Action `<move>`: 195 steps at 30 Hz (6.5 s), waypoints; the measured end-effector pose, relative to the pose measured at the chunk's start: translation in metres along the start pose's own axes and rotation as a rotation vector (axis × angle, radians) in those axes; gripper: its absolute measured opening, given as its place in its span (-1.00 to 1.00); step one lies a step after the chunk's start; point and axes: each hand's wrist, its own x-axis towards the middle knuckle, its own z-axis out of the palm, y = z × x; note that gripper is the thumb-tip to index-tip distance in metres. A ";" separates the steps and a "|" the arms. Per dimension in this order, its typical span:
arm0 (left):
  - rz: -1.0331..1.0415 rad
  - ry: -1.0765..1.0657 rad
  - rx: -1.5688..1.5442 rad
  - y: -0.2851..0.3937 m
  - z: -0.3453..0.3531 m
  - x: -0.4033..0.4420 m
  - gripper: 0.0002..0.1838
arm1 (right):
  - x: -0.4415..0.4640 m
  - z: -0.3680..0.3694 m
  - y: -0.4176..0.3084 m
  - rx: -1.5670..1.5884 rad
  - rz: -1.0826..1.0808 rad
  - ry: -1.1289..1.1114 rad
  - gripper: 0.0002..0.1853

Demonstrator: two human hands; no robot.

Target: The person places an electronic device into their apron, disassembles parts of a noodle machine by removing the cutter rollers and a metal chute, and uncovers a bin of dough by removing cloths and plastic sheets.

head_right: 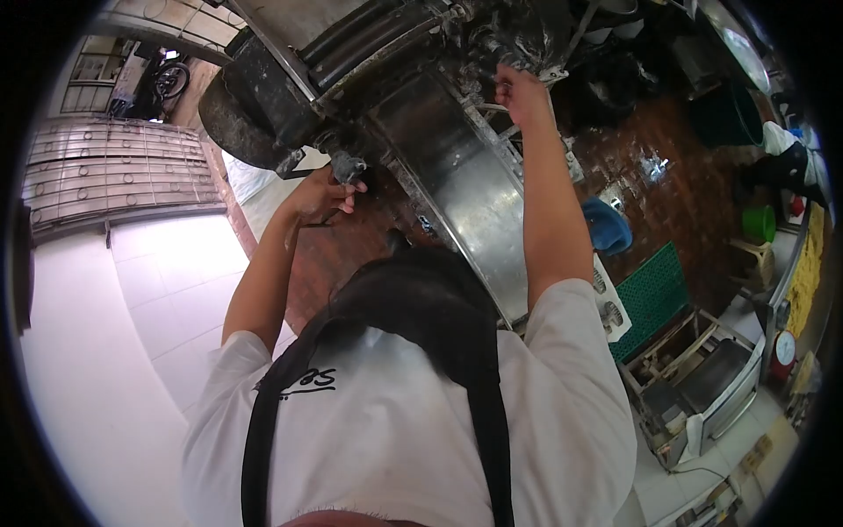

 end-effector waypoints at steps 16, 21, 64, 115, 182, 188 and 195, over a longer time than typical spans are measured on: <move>0.003 0.057 -0.146 0.007 0.008 -0.009 -0.65 | -0.033 0.020 -0.031 0.400 0.369 -0.090 -0.44; 0.105 0.078 0.125 -0.007 0.009 0.002 -0.61 | -0.052 0.033 -0.022 -0.493 -0.237 0.163 -0.53; -0.005 -0.051 -0.240 0.005 0.011 -0.008 -0.74 | -0.030 0.020 -0.039 0.583 0.467 0.014 -0.53; 0.111 0.096 -0.429 -0.009 0.030 -0.009 -0.54 | -0.025 -0.003 -0.006 -1.102 -1.030 0.201 -0.45; 0.024 0.971 -0.952 -0.315 -0.403 -0.001 -0.52 | -0.193 0.482 0.035 -1.232 -1.208 -0.329 -0.33; -0.026 1.149 -1.325 -0.399 -0.592 0.087 -0.35 | -0.187 0.528 0.064 -1.718 -1.058 0.029 -0.36; -0.115 1.029 -1.363 -0.414 -0.672 0.145 -0.46 | -0.182 0.537 0.074 -1.753 -1.110 0.185 -0.54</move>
